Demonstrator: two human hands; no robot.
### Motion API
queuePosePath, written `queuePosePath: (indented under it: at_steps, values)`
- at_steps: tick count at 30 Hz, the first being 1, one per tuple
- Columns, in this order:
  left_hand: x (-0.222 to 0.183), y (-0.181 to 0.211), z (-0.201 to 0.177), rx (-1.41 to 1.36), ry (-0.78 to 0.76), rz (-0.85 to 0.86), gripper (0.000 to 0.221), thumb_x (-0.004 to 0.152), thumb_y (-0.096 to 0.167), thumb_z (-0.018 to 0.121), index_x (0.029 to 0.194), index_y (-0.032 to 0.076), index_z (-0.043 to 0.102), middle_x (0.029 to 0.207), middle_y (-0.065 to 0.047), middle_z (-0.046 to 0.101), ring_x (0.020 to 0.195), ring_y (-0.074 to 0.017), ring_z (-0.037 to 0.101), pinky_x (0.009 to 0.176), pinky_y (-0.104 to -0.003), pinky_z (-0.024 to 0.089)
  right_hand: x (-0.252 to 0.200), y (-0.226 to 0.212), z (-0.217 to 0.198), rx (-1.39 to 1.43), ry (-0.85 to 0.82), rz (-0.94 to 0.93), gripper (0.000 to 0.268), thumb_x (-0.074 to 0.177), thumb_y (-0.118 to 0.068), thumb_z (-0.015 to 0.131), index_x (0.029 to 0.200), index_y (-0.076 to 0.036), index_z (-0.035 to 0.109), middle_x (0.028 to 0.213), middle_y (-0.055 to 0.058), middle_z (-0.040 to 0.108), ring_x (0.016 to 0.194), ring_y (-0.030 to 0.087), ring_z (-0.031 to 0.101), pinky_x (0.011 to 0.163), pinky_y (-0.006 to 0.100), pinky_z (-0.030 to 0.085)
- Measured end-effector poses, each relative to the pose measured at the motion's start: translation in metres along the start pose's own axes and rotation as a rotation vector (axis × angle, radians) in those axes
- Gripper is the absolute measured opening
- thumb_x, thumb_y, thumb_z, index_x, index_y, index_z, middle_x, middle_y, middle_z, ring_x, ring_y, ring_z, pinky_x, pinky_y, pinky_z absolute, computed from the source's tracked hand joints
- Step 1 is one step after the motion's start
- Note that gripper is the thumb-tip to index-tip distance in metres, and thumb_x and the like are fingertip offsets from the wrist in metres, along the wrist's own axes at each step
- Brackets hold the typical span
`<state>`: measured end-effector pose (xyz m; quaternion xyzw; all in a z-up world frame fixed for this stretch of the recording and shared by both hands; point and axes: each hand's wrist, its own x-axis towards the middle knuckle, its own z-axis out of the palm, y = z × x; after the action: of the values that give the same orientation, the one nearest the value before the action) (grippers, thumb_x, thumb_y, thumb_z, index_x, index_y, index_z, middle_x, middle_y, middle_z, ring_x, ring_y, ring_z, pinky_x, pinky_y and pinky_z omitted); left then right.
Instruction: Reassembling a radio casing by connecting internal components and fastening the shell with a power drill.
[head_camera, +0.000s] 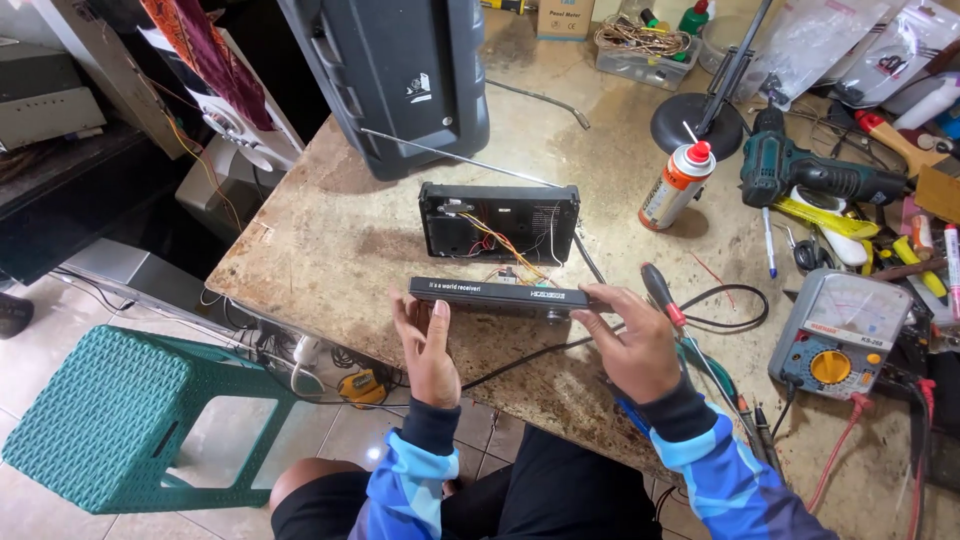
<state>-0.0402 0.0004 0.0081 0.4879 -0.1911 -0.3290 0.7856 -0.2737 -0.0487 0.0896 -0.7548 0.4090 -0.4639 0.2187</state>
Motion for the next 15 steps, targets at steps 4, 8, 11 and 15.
queuePosePath:
  at_steps: [4, 8, 11, 15]
  values:
    - [-0.012, 0.029, 0.030, -0.021, 0.120, -0.062, 0.099, 0.093, 0.020, 0.079, 0.163, 0.002, 0.011, 0.141, -0.014, 0.024, 0.136, -0.0254, 0.032, 0.121, -0.045, 0.031, -0.001, -0.011, -0.007, 0.022, -0.020, 0.015, 0.022, 0.089, -0.005, 0.078, 0.111, -0.003, 0.076, 0.098, 0.013, 0.078, 0.088, 0.029, 0.079, 0.084, 0.040, 0.061]
    - [-0.031, 0.071, 0.065, -0.083, 0.106, -0.191, 0.113, 0.087, 0.034, 0.081, 0.161, 0.007, 0.001, 0.152, -0.039, 0.007, 0.146, -0.0486, 0.022, 0.117, -0.063, 0.031, -0.005, -0.015, -0.008, 0.123, -0.007, 0.051, 0.023, 0.088, -0.001, 0.077, 0.110, 0.002, 0.075, 0.098, 0.016, 0.078, 0.088, 0.030, 0.079, 0.084, 0.043, 0.062]
    - [-0.031, 0.080, 0.073, -0.138, 0.075, -0.241, 0.124, 0.080, 0.033, 0.085, 0.163, 0.017, -0.007, 0.153, -0.048, -0.004, 0.146, -0.0596, 0.019, 0.111, -0.076, 0.033, -0.003, -0.020, -0.007, 0.155, -0.034, 0.056, 0.023, 0.086, 0.000, 0.078, 0.109, 0.003, 0.074, 0.097, 0.017, 0.078, 0.090, 0.031, 0.079, 0.083, 0.043, 0.063]
    - [-0.024, 0.074, 0.075, -0.206, 0.092, -0.242, 0.125, 0.081, 0.025, 0.085, 0.164, 0.023, -0.008, 0.155, -0.043, 0.002, 0.148, -0.0603, 0.017, 0.108, -0.078, 0.027, 0.021, -0.010, -0.027, 0.216, -0.305, 0.200, 0.052, 0.074, -0.021, 0.092, 0.120, -0.005, 0.073, 0.108, 0.018, 0.079, 0.095, 0.032, 0.078, 0.086, 0.049, 0.061]
